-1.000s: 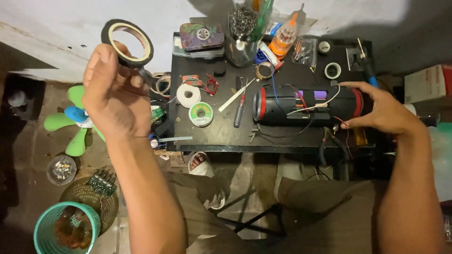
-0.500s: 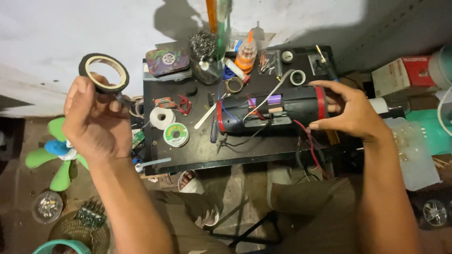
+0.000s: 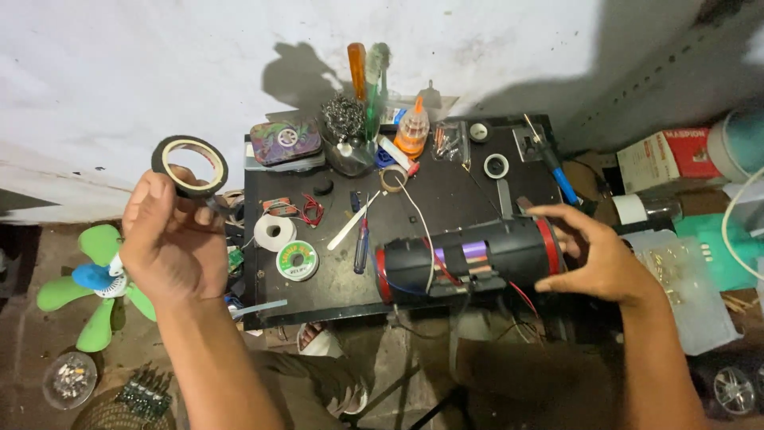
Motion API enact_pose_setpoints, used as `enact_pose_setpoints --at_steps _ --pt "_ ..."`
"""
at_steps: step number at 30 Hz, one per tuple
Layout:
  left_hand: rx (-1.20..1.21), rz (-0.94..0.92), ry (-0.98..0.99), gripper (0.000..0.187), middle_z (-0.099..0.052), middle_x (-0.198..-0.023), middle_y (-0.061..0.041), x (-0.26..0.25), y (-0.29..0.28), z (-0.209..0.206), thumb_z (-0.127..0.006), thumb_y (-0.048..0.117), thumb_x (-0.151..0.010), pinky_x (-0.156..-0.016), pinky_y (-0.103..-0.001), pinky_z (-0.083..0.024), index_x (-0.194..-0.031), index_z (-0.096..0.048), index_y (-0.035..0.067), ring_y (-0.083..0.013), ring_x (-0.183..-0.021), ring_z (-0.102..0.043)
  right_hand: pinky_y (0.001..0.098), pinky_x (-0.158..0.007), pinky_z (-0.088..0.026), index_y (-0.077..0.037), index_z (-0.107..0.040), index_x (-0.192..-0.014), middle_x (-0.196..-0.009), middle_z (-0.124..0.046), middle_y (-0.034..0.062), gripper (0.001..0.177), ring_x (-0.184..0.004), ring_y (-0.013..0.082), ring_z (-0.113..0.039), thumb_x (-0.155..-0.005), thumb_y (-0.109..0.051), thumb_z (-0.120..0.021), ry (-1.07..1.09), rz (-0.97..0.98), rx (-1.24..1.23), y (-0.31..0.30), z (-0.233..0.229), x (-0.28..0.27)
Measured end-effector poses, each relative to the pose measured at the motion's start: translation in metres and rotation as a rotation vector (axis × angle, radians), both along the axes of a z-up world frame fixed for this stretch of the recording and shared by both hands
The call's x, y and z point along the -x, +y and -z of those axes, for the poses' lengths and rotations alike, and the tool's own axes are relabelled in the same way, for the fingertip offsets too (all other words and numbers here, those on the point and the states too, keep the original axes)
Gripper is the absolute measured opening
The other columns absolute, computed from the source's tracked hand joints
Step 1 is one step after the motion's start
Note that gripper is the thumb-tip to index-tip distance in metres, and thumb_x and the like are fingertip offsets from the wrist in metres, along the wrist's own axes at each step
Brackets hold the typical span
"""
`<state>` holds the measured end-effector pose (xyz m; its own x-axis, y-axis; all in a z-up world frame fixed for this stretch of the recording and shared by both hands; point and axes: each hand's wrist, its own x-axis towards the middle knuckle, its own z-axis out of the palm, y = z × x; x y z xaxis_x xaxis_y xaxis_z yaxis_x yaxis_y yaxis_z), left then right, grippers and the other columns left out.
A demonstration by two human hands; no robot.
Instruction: The person works on a cylindrical electronic device, twisting wires and securing connections with black electrical tape. They handle the device, wires, and tape, wrapping the tape around the wires and the body of the device.
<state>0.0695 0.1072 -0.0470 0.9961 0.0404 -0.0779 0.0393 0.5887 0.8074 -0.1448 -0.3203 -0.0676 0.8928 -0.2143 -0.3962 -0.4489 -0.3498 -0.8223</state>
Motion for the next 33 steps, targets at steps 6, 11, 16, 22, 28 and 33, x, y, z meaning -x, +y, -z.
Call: enact_pose_setpoints --at_steps 6,11,16,22,28,33 --pt "-0.038 -0.027 0.039 0.016 -0.068 -0.085 0.002 -0.002 0.000 -0.001 -0.075 0.025 -0.079 -0.052 -0.021 -0.033 -0.083 -0.064 0.014 -0.0084 -0.057 -0.046 0.0377 -0.094 -0.064 -0.015 -0.061 -0.139 -0.133 -0.070 0.0085 0.102 -0.116 0.0229 -0.074 -0.045 -0.001 -0.099 0.022 0.005 -0.011 -0.012 0.011 0.014" --pt "-0.068 -0.036 0.052 0.022 -0.064 -0.075 0.001 -0.003 -0.005 -0.002 -0.076 0.029 -0.078 -0.051 -0.022 -0.032 -0.087 -0.069 0.010 -0.0094 -0.055 -0.044 0.0395 -0.099 -0.065 -0.013 -0.058 -0.139 -0.141 -0.064 0.0095 0.101 -0.122 0.0249 -0.072 -0.047 -0.002 -0.097 -0.029 0.002 -0.057 -0.011 0.020 0.015" --pt "-0.039 -0.012 0.018 0.017 -0.069 -0.082 0.001 -0.004 -0.011 0.002 -0.075 0.025 -0.081 -0.053 -0.019 -0.035 -0.086 -0.068 0.011 -0.0079 -0.061 -0.052 0.0425 -0.099 -0.065 -0.017 -0.053 -0.143 -0.136 -0.070 0.0178 0.105 -0.122 0.0278 -0.074 -0.048 0.003 -0.095 0.021 0.059 -0.085 -0.003 0.025 0.004" --pt "-0.054 0.040 0.030 0.019 -0.063 -0.074 0.000 -0.003 -0.018 0.001 -0.076 0.028 -0.080 -0.053 -0.023 -0.033 -0.086 -0.067 0.012 -0.0110 -0.052 -0.045 0.0390 -0.104 -0.061 -0.017 -0.052 -0.144 -0.142 -0.065 0.0163 0.107 -0.130 0.0255 -0.066 -0.048 -0.003 -0.097 -0.026 0.040 -0.059 0.000 0.037 -0.007" --pt "-0.058 0.073 0.023 0.016 -0.063 -0.072 0.005 0.003 -0.031 -0.004 -0.076 0.028 -0.080 -0.054 -0.022 -0.031 -0.082 -0.066 0.016 -0.0079 -0.055 -0.043 0.0319 -0.113 -0.047 -0.020 -0.052 -0.148 -0.146 -0.061 0.0085 0.103 -0.128 0.0202 -0.062 -0.055 -0.013 -0.095 -0.062 -0.058 0.061 -0.003 0.033 -0.035" --pt "-0.015 0.090 -0.012 0.014 -0.065 -0.077 0.001 0.003 -0.036 -0.002 -0.075 0.023 -0.082 -0.052 -0.020 -0.034 -0.085 -0.066 0.012 -0.0074 -0.059 -0.046 0.0386 -0.113 -0.048 -0.022 -0.048 -0.151 -0.148 -0.059 0.0054 0.096 -0.133 0.0205 -0.059 -0.064 -0.012 -0.089 0.023 -0.084 0.062 0.002 0.021 -0.051"
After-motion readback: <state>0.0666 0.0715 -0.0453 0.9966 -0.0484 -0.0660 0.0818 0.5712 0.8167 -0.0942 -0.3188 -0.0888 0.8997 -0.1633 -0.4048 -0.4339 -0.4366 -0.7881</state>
